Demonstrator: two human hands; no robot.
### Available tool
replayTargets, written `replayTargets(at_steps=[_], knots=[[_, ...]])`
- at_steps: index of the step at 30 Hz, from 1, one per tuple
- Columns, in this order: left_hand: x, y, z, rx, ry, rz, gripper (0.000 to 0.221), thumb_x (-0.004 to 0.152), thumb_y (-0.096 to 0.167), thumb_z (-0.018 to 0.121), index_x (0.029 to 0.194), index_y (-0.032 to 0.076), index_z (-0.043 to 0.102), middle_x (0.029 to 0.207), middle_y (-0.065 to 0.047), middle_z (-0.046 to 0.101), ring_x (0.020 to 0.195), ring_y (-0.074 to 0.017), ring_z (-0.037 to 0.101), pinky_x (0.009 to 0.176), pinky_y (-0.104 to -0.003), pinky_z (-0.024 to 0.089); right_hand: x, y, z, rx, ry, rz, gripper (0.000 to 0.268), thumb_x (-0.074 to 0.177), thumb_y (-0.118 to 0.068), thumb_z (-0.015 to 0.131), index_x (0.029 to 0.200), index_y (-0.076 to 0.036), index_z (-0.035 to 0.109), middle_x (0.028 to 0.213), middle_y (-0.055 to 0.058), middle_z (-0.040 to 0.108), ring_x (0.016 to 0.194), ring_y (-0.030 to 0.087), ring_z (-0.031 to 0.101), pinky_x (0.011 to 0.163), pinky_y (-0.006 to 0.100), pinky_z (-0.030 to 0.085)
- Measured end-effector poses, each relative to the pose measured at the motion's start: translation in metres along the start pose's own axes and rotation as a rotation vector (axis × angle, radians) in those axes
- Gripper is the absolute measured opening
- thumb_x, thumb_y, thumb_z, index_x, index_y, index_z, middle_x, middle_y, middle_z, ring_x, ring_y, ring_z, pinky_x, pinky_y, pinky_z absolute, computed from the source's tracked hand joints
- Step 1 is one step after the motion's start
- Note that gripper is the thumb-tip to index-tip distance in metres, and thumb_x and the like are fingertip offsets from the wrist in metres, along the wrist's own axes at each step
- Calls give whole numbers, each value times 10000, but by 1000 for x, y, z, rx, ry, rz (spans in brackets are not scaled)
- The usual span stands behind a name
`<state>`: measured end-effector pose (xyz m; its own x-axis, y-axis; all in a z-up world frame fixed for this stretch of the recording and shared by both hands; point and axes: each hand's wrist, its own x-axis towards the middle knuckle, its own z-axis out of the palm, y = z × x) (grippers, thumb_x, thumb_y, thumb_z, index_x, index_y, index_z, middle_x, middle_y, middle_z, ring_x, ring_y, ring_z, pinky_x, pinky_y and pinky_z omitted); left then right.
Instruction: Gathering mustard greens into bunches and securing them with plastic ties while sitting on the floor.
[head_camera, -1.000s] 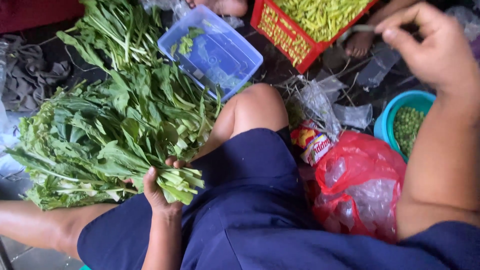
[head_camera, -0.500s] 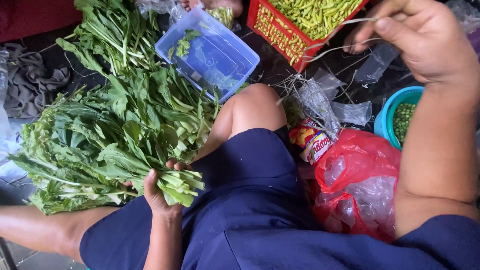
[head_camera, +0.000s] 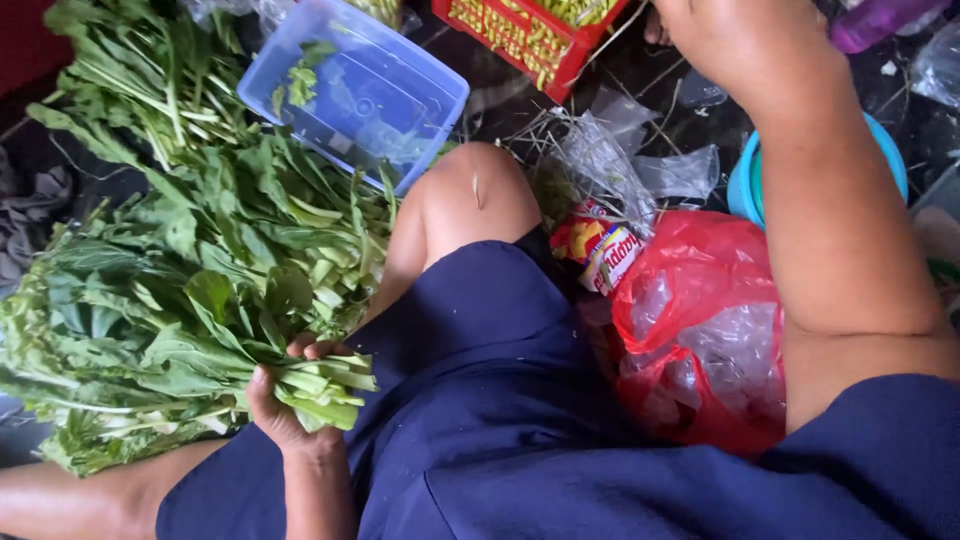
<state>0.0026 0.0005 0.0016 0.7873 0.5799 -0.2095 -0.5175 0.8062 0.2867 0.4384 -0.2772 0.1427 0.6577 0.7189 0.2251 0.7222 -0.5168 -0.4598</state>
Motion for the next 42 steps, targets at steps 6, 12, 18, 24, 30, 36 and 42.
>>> replayTargets(at_steps=[6, 12, 18, 24, 30, 36, 42], knots=[[3, -5, -4, 70, 64, -8, 368, 881, 259, 706, 1133, 10, 606, 944, -64, 648, 891, -200, 658, 953, -408, 541, -13, 66, 38, -19, 72, -56, 194, 1130, 41, 592, 1276, 139, 676, 1077, 217, 737, 877, 341, 705, 736, 451, 559], [3, -5, -3, 95, 39, -14, 364, 896, 241, 706, 1172, 17, 630, 936, -64, 680, 915, -215, 667, 957, -443, 540, -74, 123, 100, -143, -13, 87, 137, 1064, -67, 585, 1022, -28, 709, 996, 155, 694, 794, 340, 652, 719, 453, 529], [6, -13, -3, 126, 96, -11, 545, 845, 222, 707, 1359, 129, 551, 920, -48, 657, 879, -214, 668, 893, -463, 535, -142, 137, 176, -470, -731, 376, 133, 897, -315, 713, 960, -237, 801, 1154, -20, 701, 1229, 249, 557, 1177, 507, 358], [4, -12, 0, 110, 67, -23, 482, 881, 224, 681, 1331, 109, 552, 942, -72, 655, 911, -237, 661, 900, -479, 536, -138, 136, 96, -78, -549, 547, 157, 905, -185, 671, 1000, -94, 757, 959, 43, 773, 783, 221, 690, 744, 365, 565], [4, -12, -4, 97, 92, -15, 468, 866, 231, 701, 1286, 84, 556, 932, -66, 658, 896, -231, 666, 883, -467, 536, -129, 106, -7, 378, -248, 667, 229, 1071, -157, 597, 1197, 21, 666, 978, 141, 677, 755, 224, 598, 708, 356, 519], [2, -8, -7, 83, 55, -4, 445, 888, 226, 680, 1279, 54, 556, 962, -94, 649, 910, -242, 654, 876, -460, 539, -118, 80, -54, -419, 16, 297, 871, 784, -200, 940, 1542, 40, 586, 1219, 328, 530, 940, 463, 632, 800, 520, 534], [0, -4, -12, 73, 45, 15, 401, 893, 223, 685, 1211, 8, 572, 963, -108, 671, 910, -253, 685, 804, -447, 568, -122, 171, -85, -685, -32, 272, 509, 853, -219, 928, 1300, -33, 770, 991, 83, 762, 738, 227, 710, 715, 364, 582]])
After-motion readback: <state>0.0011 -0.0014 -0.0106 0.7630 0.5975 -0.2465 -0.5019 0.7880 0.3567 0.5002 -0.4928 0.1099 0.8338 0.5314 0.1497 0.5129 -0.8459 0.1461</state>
